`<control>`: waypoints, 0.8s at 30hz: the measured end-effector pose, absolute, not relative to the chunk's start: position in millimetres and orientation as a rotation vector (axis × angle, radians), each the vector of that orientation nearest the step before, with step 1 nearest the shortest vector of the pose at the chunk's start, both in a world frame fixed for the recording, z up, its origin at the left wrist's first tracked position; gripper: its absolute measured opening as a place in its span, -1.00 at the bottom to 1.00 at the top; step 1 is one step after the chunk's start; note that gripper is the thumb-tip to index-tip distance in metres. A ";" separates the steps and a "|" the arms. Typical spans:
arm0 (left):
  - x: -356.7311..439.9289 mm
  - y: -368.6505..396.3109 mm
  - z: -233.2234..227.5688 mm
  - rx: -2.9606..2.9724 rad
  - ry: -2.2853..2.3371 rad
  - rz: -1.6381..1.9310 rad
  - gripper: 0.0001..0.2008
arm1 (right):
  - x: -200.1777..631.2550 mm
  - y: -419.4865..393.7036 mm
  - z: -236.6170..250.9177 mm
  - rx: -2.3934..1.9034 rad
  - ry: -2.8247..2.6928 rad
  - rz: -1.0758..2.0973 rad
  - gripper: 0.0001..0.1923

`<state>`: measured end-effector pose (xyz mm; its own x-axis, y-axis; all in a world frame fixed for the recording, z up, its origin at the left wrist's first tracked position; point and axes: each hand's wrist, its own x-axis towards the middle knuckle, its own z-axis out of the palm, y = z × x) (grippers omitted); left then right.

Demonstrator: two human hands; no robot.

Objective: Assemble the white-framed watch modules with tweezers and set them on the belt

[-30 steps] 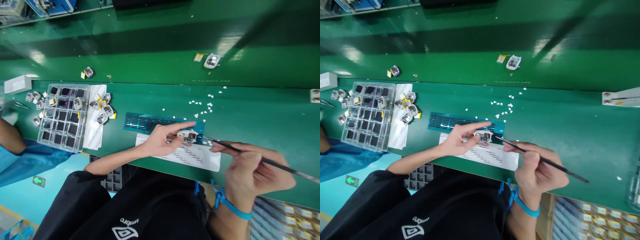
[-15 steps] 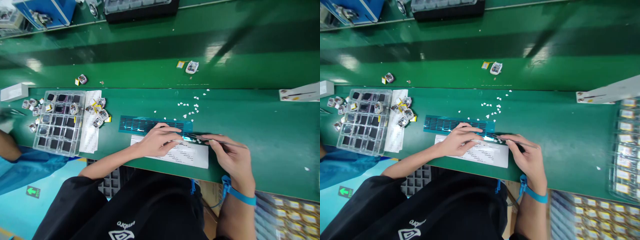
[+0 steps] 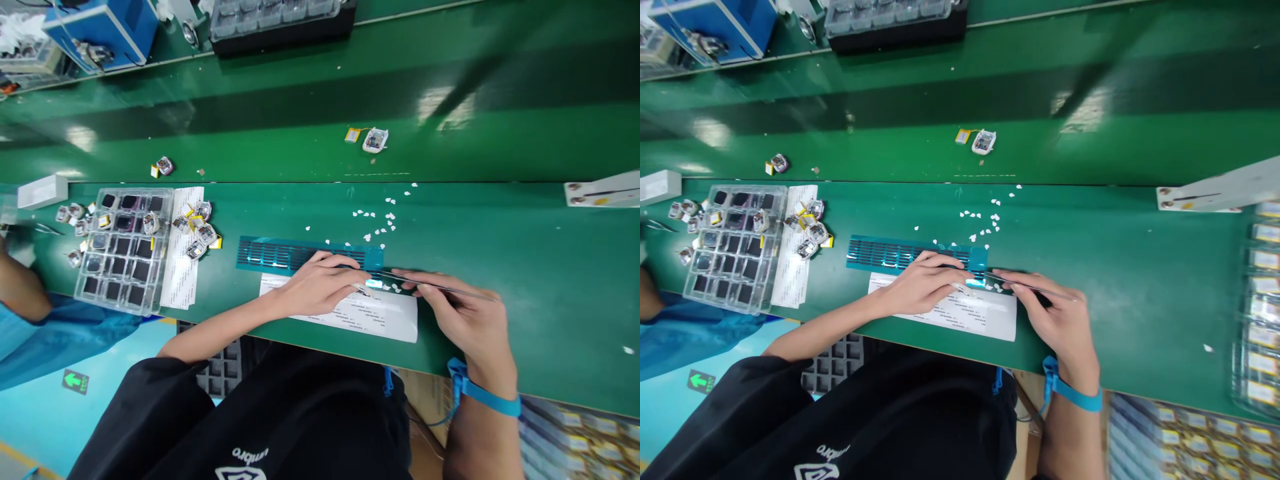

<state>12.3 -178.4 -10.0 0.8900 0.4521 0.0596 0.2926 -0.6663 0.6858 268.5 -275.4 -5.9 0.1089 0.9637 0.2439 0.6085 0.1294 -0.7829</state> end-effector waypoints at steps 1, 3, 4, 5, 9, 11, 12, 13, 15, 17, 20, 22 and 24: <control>12.6 -178.3 -9.6 2.348 0.530 0.287 -0.70 | 269.3 -274.5 -5.4 -1.564 -1.618 0.541 -0.79; 13.9 -178.4 -8.7 2.372 0.522 0.268 -0.69 | 270.4 -272.4 -3.7 -1.546 -1.678 0.519 -0.82; 14.9 -178.7 -8.4 2.388 0.518 0.252 -0.69 | 270.4 -271.2 -2.4 -1.532 -1.705 0.500 -0.83; 16.1 -179.2 -8.2 2.406 0.515 0.232 -0.69 | 270.0 -270.1 -0.8 -1.514 -1.726 0.476 -0.85; 21.6 -180.9 -10.9 2.455 0.546 0.163 -0.68 | 266.8 -265.8 8.5 -1.430 -1.851 0.338 -0.83; 23.1 -180.6 -13.4 2.463 0.561 0.162 -0.67 | 267.5 -262.9 13.5 -1.399 -1.924 0.145 -0.73; 23.2 -180.3 -14.2 2.466 0.566 0.173 -0.67 | 268.7 -260.7 15.8 -1.396 -1.928 0.029 -0.68; 22.8 -179.9 -14.3 2.472 0.560 0.187 -0.67 | 270.0 -258.0 18.0 -1.402 -1.902 -0.067 -0.65; 20.0 -179.6 -11.5 2.492 0.510 0.227 -0.69 | 271.7 -250.1 22.3 -1.407 -1.810 -0.159 -0.59; 14.5 -178.8 -4.6 2.483 0.383 0.303 -0.71 | 269.8 -238.9 26.8 -1.376 -1.765 -0.183 -0.51; 3.0 -172.3 8.0 2.261 0.315 0.546 -0.73 | 259.0 -218.8 33.1 -1.286 -1.762 -0.254 -0.42; -4.5 -161.9 12.8 1.924 0.566 0.760 -0.71 | 249.2 -206.9 35.6 -1.238 -1.755 -0.328 -0.40; -10.5 -148.1 13.4 1.510 0.848 0.840 -0.71 | 239.5 -198.9 35.5 -1.173 -1.758 -0.375 -0.35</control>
<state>-10.5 -148.1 13.4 0.4825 0.8746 0.0475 0.0560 -0.0850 0.9948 239.5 -198.9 35.5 -0.0833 0.5446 0.8345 0.8378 0.4917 -0.2373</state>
